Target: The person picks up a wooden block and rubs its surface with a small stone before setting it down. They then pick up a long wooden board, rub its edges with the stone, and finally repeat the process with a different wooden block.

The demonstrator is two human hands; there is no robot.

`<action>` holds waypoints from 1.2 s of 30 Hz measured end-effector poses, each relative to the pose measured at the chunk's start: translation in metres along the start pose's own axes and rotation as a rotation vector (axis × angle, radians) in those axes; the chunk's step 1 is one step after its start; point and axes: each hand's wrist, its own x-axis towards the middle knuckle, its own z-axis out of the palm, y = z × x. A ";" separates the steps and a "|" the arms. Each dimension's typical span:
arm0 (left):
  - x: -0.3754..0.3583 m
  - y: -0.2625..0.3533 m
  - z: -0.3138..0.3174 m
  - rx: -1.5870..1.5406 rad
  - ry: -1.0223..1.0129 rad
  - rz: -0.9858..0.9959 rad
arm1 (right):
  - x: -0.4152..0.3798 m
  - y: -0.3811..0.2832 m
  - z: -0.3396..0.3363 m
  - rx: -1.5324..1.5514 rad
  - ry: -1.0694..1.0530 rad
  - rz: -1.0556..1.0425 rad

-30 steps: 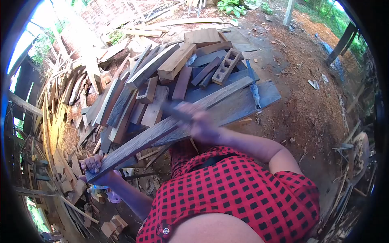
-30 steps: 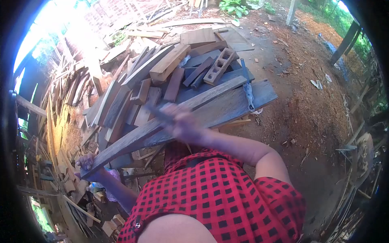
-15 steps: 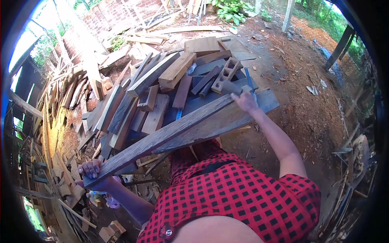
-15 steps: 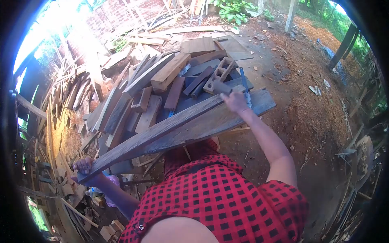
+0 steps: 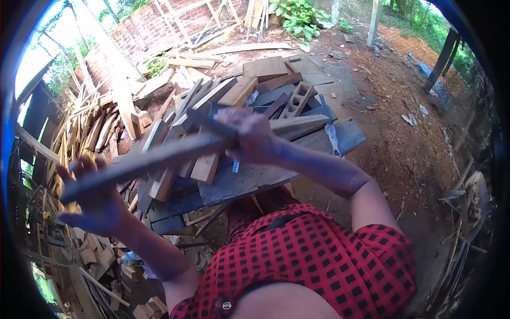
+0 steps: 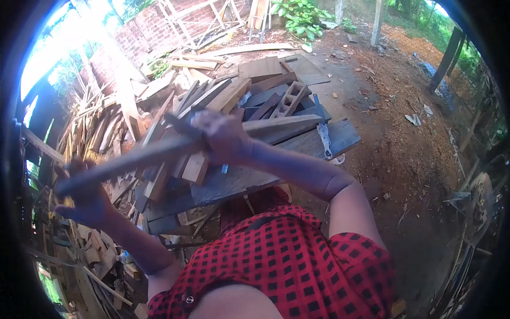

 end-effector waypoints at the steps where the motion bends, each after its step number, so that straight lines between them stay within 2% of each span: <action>1: 0.007 -0.009 0.009 -0.049 -0.030 -0.023 | 0.015 0.003 -0.016 0.005 -0.023 0.066; 2: 0.015 -0.014 0.000 -0.064 -0.086 -0.087 | 0.033 0.002 -0.035 0.012 -0.046 0.131; 3: 0.018 -0.022 -0.015 -0.077 -0.142 -0.150 | 0.055 -0.003 -0.044 0.109 -0.094 0.403; 4: 0.008 -0.042 -0.035 0.211 0.002 -0.180 | 0.076 -0.004 -0.059 0.151 0.104 0.174; 5: -0.003 -0.061 -0.051 0.499 0.147 -0.208 | 0.095 -0.002 -0.071 0.180 0.185 0.209; 6: -0.013 -0.080 -0.040 0.873 -0.035 -0.282 | 0.113 -0.004 -0.085 0.133 0.307 0.187; 7: -0.027 -0.103 -0.020 1.245 -0.224 -0.353 | 0.131 -0.032 -0.119 0.215 0.110 0.532; 9: -0.056 -0.134 0.009 1.020 -0.085 -0.533 | 0.150 -0.027 -0.127 0.737 0.379 0.295; 12: -0.099 -0.143 0.006 0.961 -0.019 -0.629 | 0.149 -0.009 -0.128 0.899 0.496 0.247; 13: -0.110 -0.141 0.003 0.773 -0.151 -0.786 | 0.142 -0.005 -0.123 0.895 0.497 0.246; 14: -0.116 -0.142 0.000 0.580 -0.279 -0.933 | 0.132 0.001 -0.114 0.974 0.586 0.364; 15: -0.117 -0.151 0.002 0.582 -0.279 -0.931 | 0.122 0.006 -0.106 1.056 0.672 0.482; 17: -0.119 -0.173 0.007 0.462 -0.110 -0.844 | 0.103 0.012 -0.091 1.119 0.662 0.528; 19: -0.135 -0.189 -0.025 0.398 -0.065 -0.823 | 0.083 0.013 -0.073 1.189 0.764 0.815; 20: -0.139 -0.191 -0.030 0.186 0.126 -0.804 | 0.072 0.015 -0.065 1.192 0.770 0.810; 21: -0.141 -0.191 -0.031 -0.029 0.314 -0.777 | 0.061 0.016 -0.058 1.183 0.757 0.936; 22: -0.140 -0.189 -0.029 -0.115 0.468 -0.703 | 0.049 0.017 -0.050 1.172 0.741 1.064; 23: -0.140 -0.187 -0.033 -0.114 0.466 -0.705 | 0.037 0.019 -0.043 1.171 0.745 1.063; 25: -0.144 -0.176 -0.056 -0.255 0.563 -0.538 | 0.012 0.022 -0.028 1.184 0.621 1.183; 26: -0.147 -0.167 -0.067 -0.348 0.608 -0.468 | -0.002 0.026 -0.023 1.183 0.630 1.190; 27: -0.153 -0.154 -0.080 -0.343 0.613 -0.478 | -0.016 0.030 -0.018 1.224 0.542 1.289; 28: -0.157 -0.140 -0.089 -0.285 0.481 -0.456 | -0.028 0.030 -0.014 1.266 0.451 1.388; 29: -0.162 -0.132 -0.097 -0.226 0.350 -0.434 | -0.039 0.029 -0.009 1.269 0.458 1.402; 31: -0.157 -0.115 -0.083 -0.151 0.338 -0.411 | -0.059 0.026 -0.001 1.204 0.356 1.641; 32: -0.157 -0.106 -0.075 -0.019 0.364 -0.434 | -0.075 0.031 0.014 1.178 0.341 1.715; 33: -0.160 -0.100 -0.072 0.112 0.389 -0.452 | -0.084 0.029 0.019 1.181 0.347 1.723; 36: -0.161 -0.092 -0.067 0.228 0.416 -0.436 | -0.108 0.023 0.033 1.244 0.236 1.779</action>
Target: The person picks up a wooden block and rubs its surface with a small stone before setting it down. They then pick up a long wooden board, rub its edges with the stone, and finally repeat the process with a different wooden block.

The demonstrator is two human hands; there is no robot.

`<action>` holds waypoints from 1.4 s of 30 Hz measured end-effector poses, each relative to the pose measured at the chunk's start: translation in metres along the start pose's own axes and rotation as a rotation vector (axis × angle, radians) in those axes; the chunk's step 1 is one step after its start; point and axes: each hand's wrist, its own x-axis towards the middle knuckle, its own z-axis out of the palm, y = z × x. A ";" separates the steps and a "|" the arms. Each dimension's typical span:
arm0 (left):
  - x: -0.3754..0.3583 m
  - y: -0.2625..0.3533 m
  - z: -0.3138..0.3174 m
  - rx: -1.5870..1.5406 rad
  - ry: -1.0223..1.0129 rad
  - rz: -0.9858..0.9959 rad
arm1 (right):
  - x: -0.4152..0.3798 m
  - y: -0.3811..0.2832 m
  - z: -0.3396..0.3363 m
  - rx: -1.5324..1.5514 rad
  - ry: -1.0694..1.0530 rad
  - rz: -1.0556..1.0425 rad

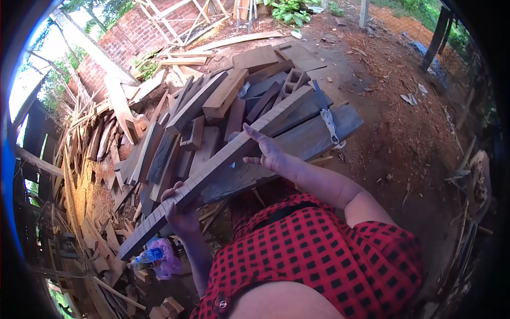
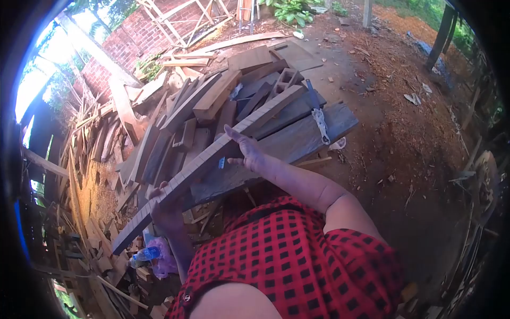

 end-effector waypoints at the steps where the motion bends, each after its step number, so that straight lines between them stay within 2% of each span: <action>1: -0.004 0.002 0.000 0.050 0.041 0.028 | 0.000 0.010 -0.009 0.005 0.004 0.013; 3: -0.002 0.002 -0.001 0.088 0.046 0.022 | -0.007 0.014 -0.032 -0.410 -0.134 -0.029; 4: -0.002 0.002 -0.002 0.122 0.049 0.018 | -0.013 0.011 -0.042 -0.412 -0.138 -0.022; 6: -0.003 0.001 -0.003 0.121 0.062 0.008 | -0.029 0.000 -0.059 -0.914 -0.327 0.124; 10: -0.006 0.003 -0.002 0.128 0.059 -0.017 | -0.047 -0.024 -0.060 -0.827 -0.485 0.012; 12: -0.010 0.006 0.011 0.158 0.071 0.003 | -0.078 -0.045 -0.012 -0.645 -0.473 -0.395; 14: -0.009 0.005 0.018 0.184 0.065 0.024 | -0.099 -0.041 0.028 -0.733 -0.408 -0.591; 16: -0.013 0.005 0.018 0.209 0.060 0.043 | -0.077 -0.013 0.045 -0.987 -0.633 -0.861; 18: -0.016 0.004 0.023 0.199 0.083 0.048 | -0.071 0.024 0.055 -1.163 -0.592 -1.345; 19: -0.018 0.004 0.024 0.192 0.114 0.055 | -0.064 0.025 0.049 -1.158 -0.588 -1.348; 21: -0.018 0.007 0.022 0.177 0.071 0.047 | -0.047 0.019 0.030 -1.164 -0.512 -1.497; 22: -0.018 0.008 0.021 0.207 0.055 0.042 | -0.037 0.008 0.011 -1.160 -0.416 -1.376; 24: -0.018 0.010 0.022 0.237 0.039 0.037 | 0.010 -0.005 -0.055 -1.158 -0.117 -1.321; 25: -0.017 0.010 0.022 0.233 0.041 0.040 | 0.033 -0.018 -0.089 -1.163 0.047 -1.216; 27: -0.017 0.009 0.023 0.225 0.047 0.038 | 0.043 -0.066 -0.134 -1.430 0.332 -1.065; 29: -0.016 0.008 0.019 0.212 0.048 0.038 | 0.075 -0.096 -0.173 -1.432 0.497 -0.717; 30: -0.017 0.008 0.019 0.202 0.052 0.039 | 0.088 -0.100 -0.184 -1.434 0.498 -0.718; 32: -0.018 0.007 0.021 0.220 0.050 0.042 | 0.106 -0.104 -0.192 -1.527 0.676 -0.723; 35: -0.018 0.010 0.023 0.249 0.049 0.032 | 0.086 -0.087 -0.148 -1.487 0.675 -0.787; 37: -0.018 0.011 0.022 0.257 0.051 0.021 | 0.052 -0.052 -0.099 -1.410 0.398 -1.037; 38: -0.016 0.011 0.021 0.241 0.061 0.013 | 0.035 -0.031 -0.077 -1.138 0.067 -0.995; 39: -0.015 0.010 0.020 0.224 0.069 0.003 | 0.001 -0.024 -0.037 -1.120 -0.120 -1.148; 40: -0.014 0.009 0.018 0.222 0.067 -0.001 | -0.031 -0.011 -0.004 -1.067 -0.167 -1.227; 42: -0.012 0.007 0.016 0.195 0.097 0.005 | -0.057 0.016 0.021 -1.165 -0.431 -1.328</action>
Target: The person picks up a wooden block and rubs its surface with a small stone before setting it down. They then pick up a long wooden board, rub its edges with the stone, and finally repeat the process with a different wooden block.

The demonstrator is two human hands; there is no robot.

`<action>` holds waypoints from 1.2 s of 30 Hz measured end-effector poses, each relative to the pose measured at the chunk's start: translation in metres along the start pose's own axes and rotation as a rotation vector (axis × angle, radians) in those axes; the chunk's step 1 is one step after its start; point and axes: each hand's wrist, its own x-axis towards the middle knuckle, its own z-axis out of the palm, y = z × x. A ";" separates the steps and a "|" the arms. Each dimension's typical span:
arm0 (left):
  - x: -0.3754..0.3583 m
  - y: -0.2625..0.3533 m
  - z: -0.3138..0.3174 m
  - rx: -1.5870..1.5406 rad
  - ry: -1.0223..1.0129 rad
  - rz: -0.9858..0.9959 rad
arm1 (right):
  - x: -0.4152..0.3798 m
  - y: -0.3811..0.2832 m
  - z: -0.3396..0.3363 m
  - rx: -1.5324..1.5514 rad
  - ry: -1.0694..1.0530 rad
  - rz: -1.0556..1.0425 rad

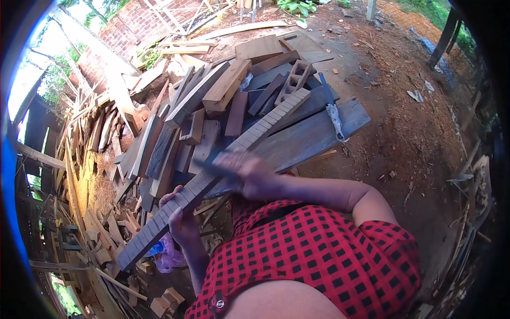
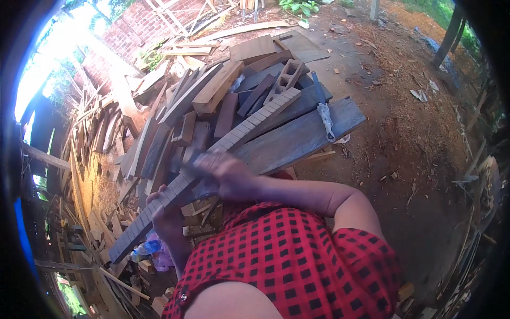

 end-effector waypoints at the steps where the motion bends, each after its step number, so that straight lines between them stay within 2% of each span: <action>1: -0.001 0.000 0.003 -0.002 0.001 0.001 | 0.000 -0.002 0.000 -0.001 -0.002 -0.001; 4: -0.003 0.003 0.005 -0.109 0.021 0.043 | 0.005 0.010 -0.013 0.054 -0.028 -0.044; 6: -0.001 0.001 -0.007 -0.111 -0.086 0.049 | -0.016 0.084 -0.023 0.270 0.071 0.266; 7: -0.001 0.002 -0.012 -0.114 -0.081 0.055 | -0.015 0.092 -0.047 0.341 0.224 0.460; 8: 0.000 0.003 -0.016 -0.080 -0.110 0.031 | -0.020 0.118 -0.076 0.038 0.161 0.552; 9: 0.000 0.003 -0.018 -0.047 -0.141 0.004 | -0.037 0.166 -0.093 -0.223 0.110 0.737; 11: -0.001 0.003 -0.017 -0.076 -0.111 0.000 | -0.056 0.228 -0.115 -0.556 0.225 0.927; 12: 0.000 0.004 -0.016 -0.104 -0.079 0.002 | -0.057 0.231 -0.113 -0.559 0.228 0.924; 14: -0.001 0.005 -0.011 -0.132 -0.081 0.006 | -0.058 0.238 -0.109 -0.584 0.326 0.881; 16: -0.001 0.006 -0.013 -0.156 -0.083 0.008 | -0.039 0.183 -0.089 -0.381 0.261 0.885; 18: 0.001 0.006 -0.022 -0.105 -0.145 0.019 | -0.033 0.129 -0.045 -0.325 0.270 0.538; 19: 0.002 0.008 -0.022 -0.101 -0.148 0.012 | -0.012 0.077 -0.032 -0.108 0.440 0.277; 22: 0.007 0.013 -0.022 -0.028 -0.170 0.057 | 0.019 -0.003 -0.018 0.103 0.146 -0.029; 23: 0.008 0.014 -0.024 0.028 -0.226 0.117 | 0.018 -0.013 -0.015 0.099 0.148 -0.028; 25: 0.009 0.017 -0.021 0.086 -0.277 0.181 | 0.017 -0.024 -0.011 0.044 -0.024 -0.101; 28: 0.011 0.018 -0.021 0.095 -0.382 0.180 | 0.001 0.014 -0.040 -0.035 -0.004 0.039; 30: 0.011 0.014 -0.030 0.096 -0.312 0.178 | -0.014 0.054 -0.062 0.318 0.148 0.359; 31: 0.011 0.013 -0.032 0.095 -0.311 0.178 | -0.022 0.084 -0.065 0.534 0.359 0.390; 32: 0.010 0.012 -0.033 0.068 -0.315 0.164 | -0.028 0.105 -0.085 0.357 0.398 0.502; 34: 0.010 0.011 -0.031 0.042 -0.324 0.148 | -0.047 0.157 -0.129 -0.412 0.156 0.864; 36: 0.011 0.011 -0.027 0.018 -0.364 0.165 | -0.067 0.217 -0.147 -0.584 0.267 0.955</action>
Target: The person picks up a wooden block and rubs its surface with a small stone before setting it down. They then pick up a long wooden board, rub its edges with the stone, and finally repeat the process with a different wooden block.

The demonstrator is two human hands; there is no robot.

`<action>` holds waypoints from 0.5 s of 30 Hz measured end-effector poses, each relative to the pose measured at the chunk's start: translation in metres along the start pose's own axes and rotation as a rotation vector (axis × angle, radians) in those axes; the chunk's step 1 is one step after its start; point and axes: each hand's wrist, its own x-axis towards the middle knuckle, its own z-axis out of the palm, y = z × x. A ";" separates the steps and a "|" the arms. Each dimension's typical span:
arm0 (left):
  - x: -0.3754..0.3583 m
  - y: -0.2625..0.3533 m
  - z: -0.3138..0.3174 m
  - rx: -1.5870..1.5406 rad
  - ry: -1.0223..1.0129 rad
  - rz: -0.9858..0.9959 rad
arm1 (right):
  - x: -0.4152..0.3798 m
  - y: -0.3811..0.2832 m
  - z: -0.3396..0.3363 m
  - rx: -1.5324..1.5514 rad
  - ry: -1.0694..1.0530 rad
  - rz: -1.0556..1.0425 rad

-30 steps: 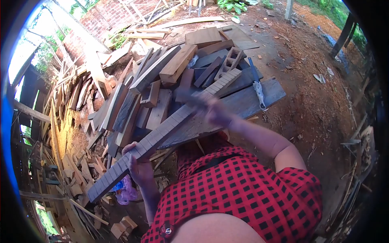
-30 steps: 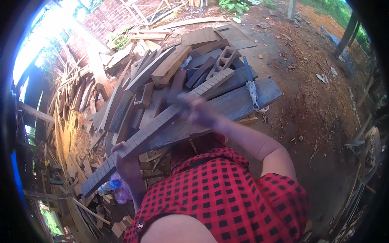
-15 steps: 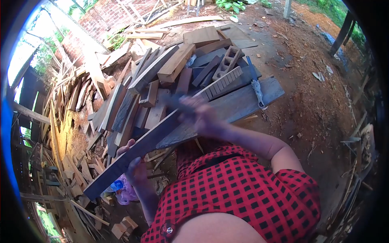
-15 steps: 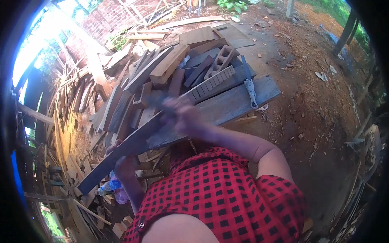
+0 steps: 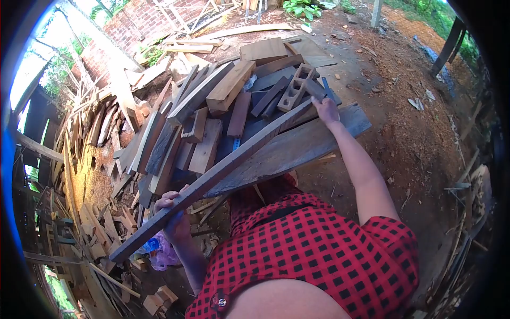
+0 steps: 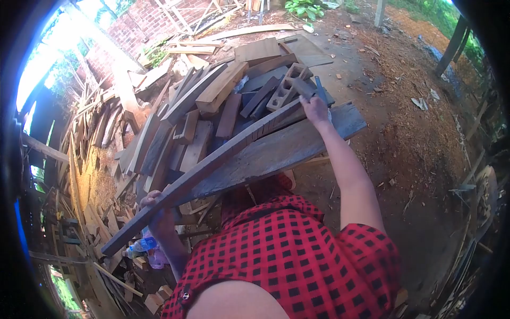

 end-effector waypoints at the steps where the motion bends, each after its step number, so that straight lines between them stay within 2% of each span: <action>1: 0.000 -0.001 0.000 0.002 -0.002 0.005 | 0.011 0.018 0.012 0.003 0.003 -0.004; 3: -0.004 -0.001 -0.003 0.024 0.026 -0.011 | 0.024 0.037 0.031 -0.064 0.122 0.054; 6: -0.006 -0.001 -0.002 -0.014 0.069 -0.058 | -0.006 -0.007 0.016 -0.107 0.186 -0.004; 8: -0.005 -0.004 -0.006 -0.009 0.067 -0.046 | -0.051 -0.064 -0.009 0.043 -0.099 -0.217; 9: -0.004 -0.004 -0.007 -0.001 0.067 -0.033 | -0.080 -0.108 -0.030 0.257 -0.187 -0.256; 10: -0.003 -0.003 -0.008 -0.004 0.059 -0.040 | -0.101 -0.124 -0.013 0.711 -0.171 -0.397; 11: -0.001 -0.002 -0.008 -0.009 0.062 -0.045 | -0.126 -0.147 -0.015 0.499 -0.038 -0.558; 13: 0.001 -0.001 -0.004 -0.013 0.062 -0.048 | -0.155 -0.178 -0.029 0.570 -0.103 -0.883; 15: 0.002 0.001 0.000 0.029 0.060 -0.011 | -0.152 -0.175 -0.028 0.588 -0.166 -0.940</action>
